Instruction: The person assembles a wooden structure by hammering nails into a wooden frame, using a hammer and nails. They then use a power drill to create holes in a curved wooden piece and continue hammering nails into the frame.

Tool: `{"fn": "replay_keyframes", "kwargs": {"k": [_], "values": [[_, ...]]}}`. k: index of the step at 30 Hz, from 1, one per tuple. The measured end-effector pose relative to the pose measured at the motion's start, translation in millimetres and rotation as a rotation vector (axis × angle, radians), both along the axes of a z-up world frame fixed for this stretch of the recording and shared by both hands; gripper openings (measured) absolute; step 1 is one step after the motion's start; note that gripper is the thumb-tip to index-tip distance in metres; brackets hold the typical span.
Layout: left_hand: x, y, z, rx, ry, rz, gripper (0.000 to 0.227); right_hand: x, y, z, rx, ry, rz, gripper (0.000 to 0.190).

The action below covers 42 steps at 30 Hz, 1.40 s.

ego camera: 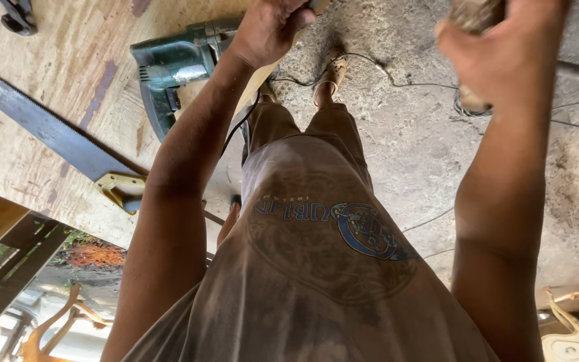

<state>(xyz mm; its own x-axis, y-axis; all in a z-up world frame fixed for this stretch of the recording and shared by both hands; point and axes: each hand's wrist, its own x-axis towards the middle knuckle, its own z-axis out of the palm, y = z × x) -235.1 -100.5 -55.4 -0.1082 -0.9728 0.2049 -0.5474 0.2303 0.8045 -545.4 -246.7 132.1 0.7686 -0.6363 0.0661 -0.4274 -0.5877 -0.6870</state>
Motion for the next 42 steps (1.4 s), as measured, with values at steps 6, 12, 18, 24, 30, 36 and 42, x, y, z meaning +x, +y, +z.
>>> {"fn": "replay_keyframes", "kwargs": {"k": [6, 12, 18, 24, 30, 36, 42], "values": [[-10, 3, 11, -0.052, -0.029, -0.101, 0.007, 22, 12, 13, 0.001, 0.331, -0.004, 0.025], [-15, 15, 15, -0.034, -0.050, -0.111, 0.013, 9, 11, 26, 0.136, 0.054, -0.187, 0.030], [-4, -3, 2, -0.039, -0.110, -0.152, 0.009, -4, 42, -13, 0.157, 0.210, -0.138, 0.033], [1, 19, 1, 0.050, 0.097, -0.107, 0.014, -53, 45, -24, 0.230, -0.039, -0.302, 0.038], [-1, -2, 19, 0.183, 0.043, -0.130, 0.007, -46, 53, -26, 0.123, -0.036, -0.163, 0.046], [-5, -1, 23, -0.039, 0.005, -0.169, 0.017, -32, 37, -36, 0.190, -0.213, -0.265, 0.034], [-10, -11, 14, -0.123, -0.161, -0.249, 0.019, -30, 44, -17, 0.161, 0.098, -0.265, 0.077]]}}
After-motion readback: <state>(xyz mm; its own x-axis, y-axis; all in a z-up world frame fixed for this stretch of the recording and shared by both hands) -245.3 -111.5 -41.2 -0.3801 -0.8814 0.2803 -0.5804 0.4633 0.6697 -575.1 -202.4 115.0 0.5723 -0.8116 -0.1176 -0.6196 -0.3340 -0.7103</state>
